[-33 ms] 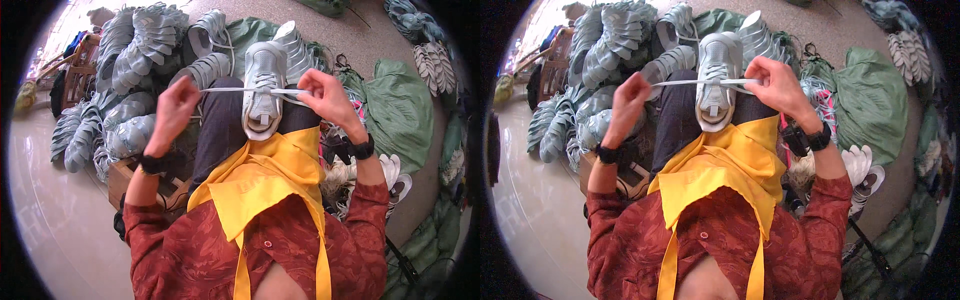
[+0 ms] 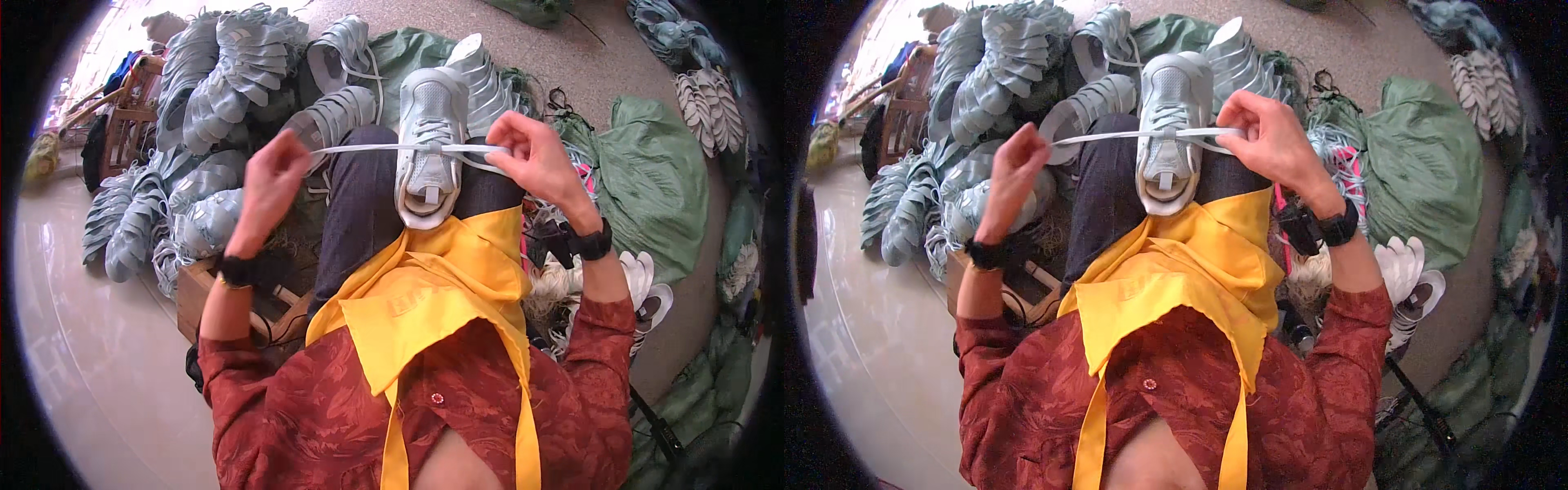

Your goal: The person laces a light-colored sneaker by threading the laces through the eyelets and tying a knot. They then place the finished shoe into a stack of similar shoes and pick up another shoe to begin the process again.

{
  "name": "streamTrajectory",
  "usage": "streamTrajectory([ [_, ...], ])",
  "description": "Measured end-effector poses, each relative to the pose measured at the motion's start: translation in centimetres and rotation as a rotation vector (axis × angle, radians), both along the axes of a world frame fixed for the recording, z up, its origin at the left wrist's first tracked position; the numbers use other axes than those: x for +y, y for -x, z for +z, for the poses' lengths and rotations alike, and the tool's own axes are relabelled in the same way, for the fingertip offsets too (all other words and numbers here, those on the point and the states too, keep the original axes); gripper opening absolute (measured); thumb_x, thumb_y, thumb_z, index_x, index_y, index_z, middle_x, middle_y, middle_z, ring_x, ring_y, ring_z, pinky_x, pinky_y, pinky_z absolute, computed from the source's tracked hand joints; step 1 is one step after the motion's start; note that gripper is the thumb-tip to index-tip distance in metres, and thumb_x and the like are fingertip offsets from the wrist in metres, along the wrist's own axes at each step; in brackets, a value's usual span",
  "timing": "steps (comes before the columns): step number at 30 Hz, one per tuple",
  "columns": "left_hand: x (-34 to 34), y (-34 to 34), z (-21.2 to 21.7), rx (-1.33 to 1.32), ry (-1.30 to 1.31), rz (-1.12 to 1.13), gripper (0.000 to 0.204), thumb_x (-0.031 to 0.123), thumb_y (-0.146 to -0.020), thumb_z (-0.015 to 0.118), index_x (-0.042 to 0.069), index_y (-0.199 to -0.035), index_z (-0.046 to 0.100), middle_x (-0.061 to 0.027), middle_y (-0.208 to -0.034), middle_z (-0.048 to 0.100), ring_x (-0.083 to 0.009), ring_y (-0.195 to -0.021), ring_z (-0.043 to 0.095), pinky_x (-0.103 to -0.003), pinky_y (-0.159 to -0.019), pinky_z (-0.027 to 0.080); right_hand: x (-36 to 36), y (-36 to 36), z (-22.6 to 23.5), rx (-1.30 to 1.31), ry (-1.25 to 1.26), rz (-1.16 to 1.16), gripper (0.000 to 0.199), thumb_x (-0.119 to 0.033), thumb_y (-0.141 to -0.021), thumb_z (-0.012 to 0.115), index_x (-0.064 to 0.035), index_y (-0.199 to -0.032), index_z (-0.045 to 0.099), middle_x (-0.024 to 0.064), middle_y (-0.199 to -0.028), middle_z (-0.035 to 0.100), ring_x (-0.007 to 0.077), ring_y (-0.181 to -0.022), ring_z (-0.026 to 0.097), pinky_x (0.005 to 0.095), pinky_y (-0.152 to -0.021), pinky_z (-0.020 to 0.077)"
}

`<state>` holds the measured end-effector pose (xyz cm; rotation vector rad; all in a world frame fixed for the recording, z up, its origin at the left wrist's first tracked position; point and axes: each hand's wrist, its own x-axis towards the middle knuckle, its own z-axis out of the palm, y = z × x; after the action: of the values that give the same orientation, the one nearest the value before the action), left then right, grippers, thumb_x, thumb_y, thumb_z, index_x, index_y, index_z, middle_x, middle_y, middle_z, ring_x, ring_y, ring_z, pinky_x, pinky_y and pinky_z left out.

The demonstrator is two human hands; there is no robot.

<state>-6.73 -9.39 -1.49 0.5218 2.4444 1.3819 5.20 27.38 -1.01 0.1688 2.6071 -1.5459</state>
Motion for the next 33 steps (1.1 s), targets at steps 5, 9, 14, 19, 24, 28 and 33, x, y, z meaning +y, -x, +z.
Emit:
streamTrajectory([
  [5, -10.3, 2.5, -1.1, -0.049, 0.168, 0.138, 0.010, 0.003, -0.089, 0.065, 0.002, -0.085, 0.056, 0.0044, -0.071, 0.050, -0.0049, -0.069, 0.046, -0.025, -0.061, 0.039, -1.0, 0.3, -0.5, 0.067, 0.032, 0.031, 0.020, -0.007, -0.080, 0.074, -0.0025, -0.097, 0.065, 0.0005, -0.073, 0.063, 0.0070, -0.057, 0.050, 0.0257, -0.054, 0.0429],
  [9, -21.5, 4.0, -4.3, -0.006, 0.536, 0.181, 0.011, 0.010, -0.083, 0.067, 0.001, -0.085, 0.060, -0.0011, -0.070, 0.056, -0.0093, -0.067, 0.052, -0.029, -0.061, 0.043, -2.7, 0.6, -0.5, 0.162, -0.077, 0.008, 0.023, -0.004, -0.078, 0.075, -0.0042, -0.098, 0.065, 0.0050, -0.079, 0.067, 0.0136, -0.056, 0.058, 0.0300, -0.056, 0.0477],
  [14, -23.5, 2.7, -6.2, -0.135, 0.720, 0.191, 0.018, 0.016, -0.080, 0.069, 0.001, -0.087, 0.064, -0.0075, -0.071, 0.064, -0.0166, -0.067, 0.059, -0.034, -0.065, 0.048, -3.3, -0.9, -2.4, 0.254, -0.197, 0.018, 0.021, -0.003, -0.081, 0.072, -0.0010, -0.100, 0.064, 0.0128, -0.088, 0.069, 0.0281, -0.071, 0.066, 0.0368, -0.066, 0.0533],
  [19, -9.3, 1.2, -4.4, 0.139, 0.301, 0.093, 0.026, 0.009, -0.089, 0.073, 0.000, -0.107, 0.057, -0.0102, -0.098, 0.069, -0.0186, -0.091, 0.069, -0.034, -0.080, 0.055, -3.6, -2.6, -5.1, 0.426, -0.276, -0.061, 0.010, -0.002, -0.089, 0.066, 0.0002, -0.099, 0.065, 0.0193, -0.092, 0.069, 0.0393, -0.087, 0.067, 0.0436, -0.073, 0.0544],
  [24, 4.1, -3.2, -2.0, 0.244, -0.069, -0.229, 0.030, -0.005, -0.082, 0.072, -0.001, -0.108, 0.058, -0.0143, -0.103, 0.066, -0.0282, -0.102, 0.068, -0.035, -0.088, 0.054, -2.8, -3.0, -4.5, 0.335, -0.251, -0.167, 0.007, -0.003, -0.091, 0.065, 0.0001, -0.097, 0.066, 0.0179, -0.091, 0.070, 0.0378, -0.084, 0.068, 0.0421, -0.072, 0.0542],
  [28, 7.7, -4.3, -2.4, 0.336, 0.055, -0.325, 0.020, -0.002, -0.087, 0.067, 0.000, -0.103, 0.056, -0.0175, -0.097, 0.063, -0.0361, -0.091, 0.065, -0.039, -0.078, 0.053, -1.8, -3.4, -4.0, 0.309, -0.268, -0.194, 0.006, -0.003, -0.091, 0.065, 0.0001, -0.096, 0.066, 0.0174, -0.090, 0.070, 0.0368, -0.082, 0.069, 0.0412, -0.071, 0.0540],
  [33, 8.3, -2.8, -2.4, 0.373, 0.061, -0.381, 0.009, 0.002, -0.090, 0.063, -0.001, -0.093, 0.054, -0.0179, -0.086, 0.058, -0.0406, -0.081, 0.061, -0.042, -0.070, 0.049, -1.8, -3.5, -4.1, 0.331, -0.276, -0.164, 0.005, -0.003, -0.091, 0.066, 0.0003, -0.094, 0.066, 0.0171, -0.090, 0.070, 0.0363, -0.084, 0.069, 0.0407, -0.071, 0.0542],
])
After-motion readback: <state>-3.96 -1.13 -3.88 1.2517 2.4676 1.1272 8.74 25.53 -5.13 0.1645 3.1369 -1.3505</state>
